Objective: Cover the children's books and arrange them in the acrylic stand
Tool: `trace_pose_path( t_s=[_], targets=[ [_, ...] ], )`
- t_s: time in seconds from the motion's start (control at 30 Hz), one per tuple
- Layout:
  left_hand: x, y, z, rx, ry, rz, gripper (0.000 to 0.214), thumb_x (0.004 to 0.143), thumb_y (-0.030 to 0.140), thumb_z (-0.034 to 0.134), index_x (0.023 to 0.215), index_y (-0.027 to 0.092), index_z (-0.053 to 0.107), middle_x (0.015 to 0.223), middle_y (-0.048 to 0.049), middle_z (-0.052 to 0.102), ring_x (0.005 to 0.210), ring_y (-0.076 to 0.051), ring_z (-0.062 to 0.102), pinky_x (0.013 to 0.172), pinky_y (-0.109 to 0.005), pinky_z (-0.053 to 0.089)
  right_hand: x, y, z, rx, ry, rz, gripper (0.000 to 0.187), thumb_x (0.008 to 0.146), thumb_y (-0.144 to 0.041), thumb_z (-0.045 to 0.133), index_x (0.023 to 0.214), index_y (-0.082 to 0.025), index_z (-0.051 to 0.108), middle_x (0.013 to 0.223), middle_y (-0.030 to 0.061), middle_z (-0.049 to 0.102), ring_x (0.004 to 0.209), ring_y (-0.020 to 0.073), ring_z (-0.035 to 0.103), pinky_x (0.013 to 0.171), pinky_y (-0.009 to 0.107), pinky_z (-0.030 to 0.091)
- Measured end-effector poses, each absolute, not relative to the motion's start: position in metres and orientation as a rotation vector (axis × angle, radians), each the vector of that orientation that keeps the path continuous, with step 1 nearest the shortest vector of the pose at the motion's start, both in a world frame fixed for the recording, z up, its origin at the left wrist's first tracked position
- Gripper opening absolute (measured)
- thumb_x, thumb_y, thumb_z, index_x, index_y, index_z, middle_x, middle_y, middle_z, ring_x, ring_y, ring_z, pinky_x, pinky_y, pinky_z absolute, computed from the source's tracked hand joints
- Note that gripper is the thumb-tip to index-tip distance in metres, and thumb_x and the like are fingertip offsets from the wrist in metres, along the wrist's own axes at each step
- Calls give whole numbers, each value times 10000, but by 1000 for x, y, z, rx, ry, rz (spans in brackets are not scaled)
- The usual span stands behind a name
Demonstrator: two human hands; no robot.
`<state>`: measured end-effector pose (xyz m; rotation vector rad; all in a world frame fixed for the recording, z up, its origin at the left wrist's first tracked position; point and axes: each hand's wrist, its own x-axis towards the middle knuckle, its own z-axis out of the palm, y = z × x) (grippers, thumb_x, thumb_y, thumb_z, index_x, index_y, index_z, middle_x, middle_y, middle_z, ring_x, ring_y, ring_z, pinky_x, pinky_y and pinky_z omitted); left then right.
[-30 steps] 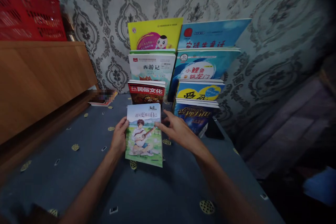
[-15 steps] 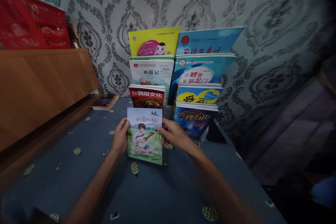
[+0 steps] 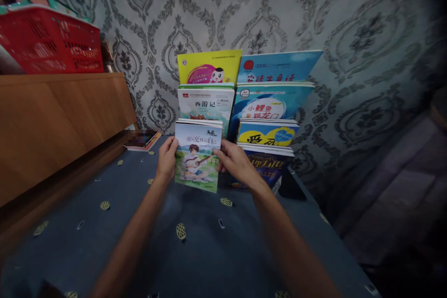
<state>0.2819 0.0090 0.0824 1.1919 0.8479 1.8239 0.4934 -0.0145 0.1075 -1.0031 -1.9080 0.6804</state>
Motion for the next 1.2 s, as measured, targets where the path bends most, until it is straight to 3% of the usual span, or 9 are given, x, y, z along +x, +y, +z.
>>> trace_pose_path(
  t_s=[0.27, 0.57, 0.73, 0.93, 1.2],
  targets=[
    [283, 30, 123, 1402, 654, 1990, 272, 862, 456, 740, 1004, 225, 723, 930, 5, 680, 848, -127, 599, 763, -196, 469, 491, -6, 139, -918, -1770, 327, 248, 982, -478, 533, 975, -237, 591, 782, 28, 676, 730, 231, 708, 642, 344, 563],
    [285, 33, 121, 1599, 659, 2057, 448, 882, 595, 687, 1152, 240, 728, 1121, -37, 712, 1089, -193, 644, 975, -289, 477, 492, -5, 124, -855, -1696, 309, 372, 999, -580, 501, 1109, -243, 613, 861, 41, 683, 781, 246, 711, 702, 386, 596],
    [279, 37, 115, 1596, 741, 2073, 450, 882, 602, 682, 1146, 240, 729, 1099, -38, 716, 1065, -191, 647, 966, -289, 487, 492, -1, 121, -849, -1723, 313, 341, 1005, -553, 499, 1079, -251, 640, 846, 48, 674, 814, 264, 699, 733, 421, 606],
    [269, 43, 113, 1652, 750, 2089, 433, 901, 577, 674, 1132, 214, 721, 1052, -41, 709, 1013, -183, 651, 956, -302, 499, 488, -2, 122, -773, -1724, 294, 388, 1030, -540, 459, 1196, -245, 647, 1021, 71, 707, 885, 256, 712, 817, 432, 602],
    [260, 48, 108, 1795, 797, 2020, 412, 953, 584, 594, 1181, 257, 700, 1016, -31, 696, 971, -183, 666, 860, -302, 538, 486, 5, 117, -714, -1720, 300, 380, 1024, -559, 472, 1207, -280, 653, 1077, 69, 713, 890, 249, 722, 834, 449, 605]
  ],
)
